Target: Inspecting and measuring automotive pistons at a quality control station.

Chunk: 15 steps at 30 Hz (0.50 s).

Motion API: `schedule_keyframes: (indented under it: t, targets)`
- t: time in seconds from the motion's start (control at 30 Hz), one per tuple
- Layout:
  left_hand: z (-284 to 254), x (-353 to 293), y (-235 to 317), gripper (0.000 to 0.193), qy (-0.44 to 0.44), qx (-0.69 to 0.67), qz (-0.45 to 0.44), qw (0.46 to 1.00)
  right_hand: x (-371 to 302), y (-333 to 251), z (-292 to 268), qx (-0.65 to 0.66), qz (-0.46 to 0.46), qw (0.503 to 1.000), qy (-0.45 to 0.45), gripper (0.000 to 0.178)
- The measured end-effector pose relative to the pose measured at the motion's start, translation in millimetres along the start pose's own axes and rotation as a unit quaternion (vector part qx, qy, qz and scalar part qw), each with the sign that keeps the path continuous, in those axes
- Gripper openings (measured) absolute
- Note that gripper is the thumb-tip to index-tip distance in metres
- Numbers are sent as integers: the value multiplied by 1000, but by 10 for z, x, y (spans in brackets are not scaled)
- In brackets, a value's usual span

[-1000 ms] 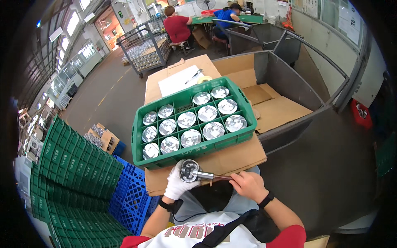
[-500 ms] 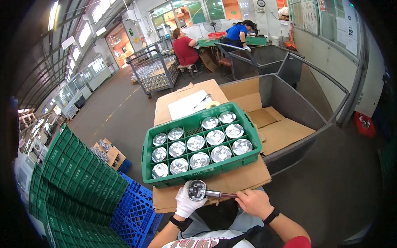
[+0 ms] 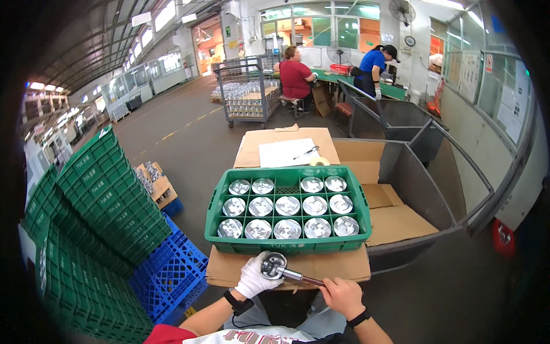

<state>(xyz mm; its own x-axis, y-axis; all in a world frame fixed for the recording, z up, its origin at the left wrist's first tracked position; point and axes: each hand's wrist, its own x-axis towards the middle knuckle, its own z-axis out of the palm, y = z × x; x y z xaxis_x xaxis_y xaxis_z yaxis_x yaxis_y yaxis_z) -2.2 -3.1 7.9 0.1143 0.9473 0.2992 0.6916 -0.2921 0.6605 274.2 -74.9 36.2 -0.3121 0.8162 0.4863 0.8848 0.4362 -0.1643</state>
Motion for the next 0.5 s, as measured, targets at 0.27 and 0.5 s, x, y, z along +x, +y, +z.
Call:
schedule_keyframes:
  t: [0.27, 0.5]
  targets:
    - [-58, -31, -26, 76, 10, -4, -12, 1000, -46, -22, 112, 23, 1, 1000, -20, 17]
    - [-116, -42, 18, 71, -26, -27, -1, 999, -10, -188, 67, 19, 9, 999, -25, 16]
